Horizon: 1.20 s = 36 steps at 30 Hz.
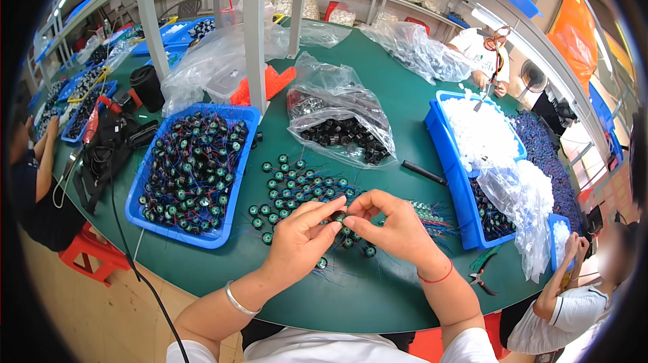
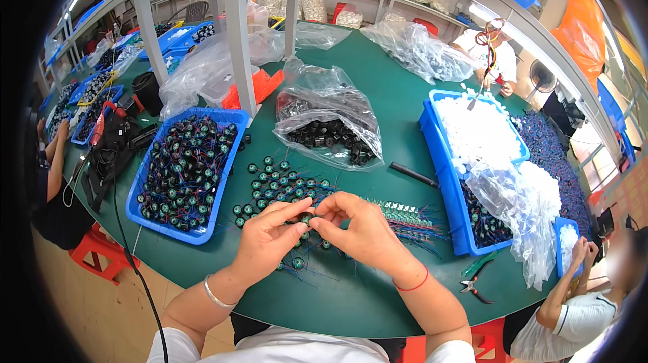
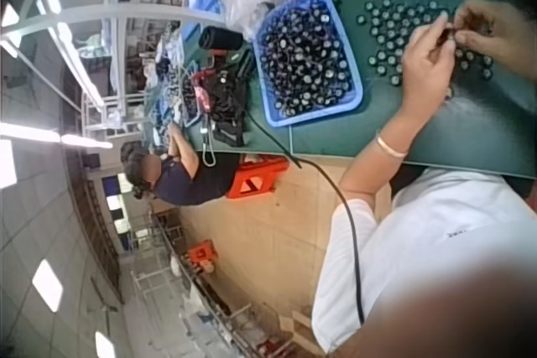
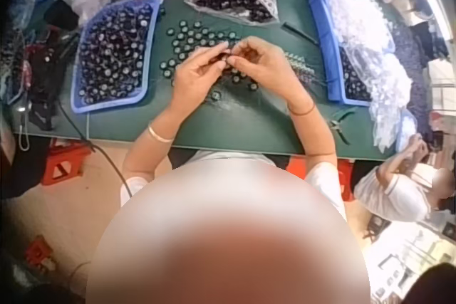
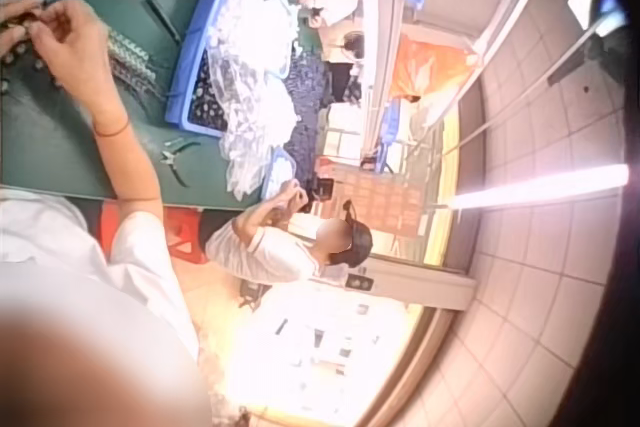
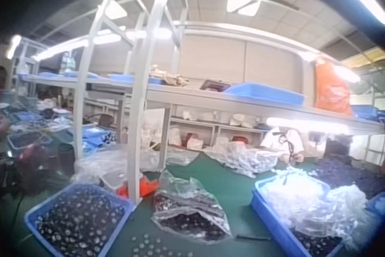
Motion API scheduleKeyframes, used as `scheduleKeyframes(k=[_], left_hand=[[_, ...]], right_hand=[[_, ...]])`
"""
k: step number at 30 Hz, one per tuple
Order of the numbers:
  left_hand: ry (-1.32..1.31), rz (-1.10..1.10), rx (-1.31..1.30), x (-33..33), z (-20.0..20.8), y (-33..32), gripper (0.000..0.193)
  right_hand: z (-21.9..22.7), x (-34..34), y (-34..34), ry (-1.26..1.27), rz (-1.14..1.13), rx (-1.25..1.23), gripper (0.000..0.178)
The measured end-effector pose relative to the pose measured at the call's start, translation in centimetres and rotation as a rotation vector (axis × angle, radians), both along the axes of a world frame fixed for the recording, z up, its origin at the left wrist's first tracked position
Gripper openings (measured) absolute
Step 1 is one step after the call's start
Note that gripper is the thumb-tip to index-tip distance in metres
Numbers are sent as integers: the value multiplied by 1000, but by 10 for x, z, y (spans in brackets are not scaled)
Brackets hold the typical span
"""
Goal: The person assembles small electronic parts by taking circular circuit boards and plastic casings from the table and pressing them together by hand.
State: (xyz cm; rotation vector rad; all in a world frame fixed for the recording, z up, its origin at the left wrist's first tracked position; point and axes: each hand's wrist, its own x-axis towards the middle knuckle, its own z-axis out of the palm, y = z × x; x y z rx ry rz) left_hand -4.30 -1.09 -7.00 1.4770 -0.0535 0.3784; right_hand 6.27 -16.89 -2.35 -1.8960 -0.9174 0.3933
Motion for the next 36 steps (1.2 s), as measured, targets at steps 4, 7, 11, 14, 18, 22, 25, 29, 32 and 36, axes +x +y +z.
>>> scheduleKeyframes(k=[4,7,11,14,18,22,25,29,32,36], left_hand=[[40,-6,62,-2,-2,2,38],[-72,16,153,0,-9,4,39],[5,15,176,-1,-1,1,40],[19,50,-7,0,3,-3,38],[22,16,29,-3,7,-2,35],[-28,7,58,-5,5,-2,36],[-14,42,173,-5,1,-4,36],[-19,55,126,0,3,-7,38],[17,-37,73,6,4,-4,37],[-98,156,161,-4,24,6,46]], right_hand=[[0,-6,2,-191,-13,26,20],[-4,-11,6,-285,-20,35,19],[-6,-14,8,-344,-52,63,17],[-4,-15,8,-279,-31,51,16],[-2,-15,6,-274,8,4,17],[-4,-17,6,-292,15,67,17],[-6,-20,8,-365,-4,56,17],[-9,-17,10,-397,-37,66,17],[2,-1,-3,-89,-28,15,17],[36,15,-36,-15,-117,-121,20]])
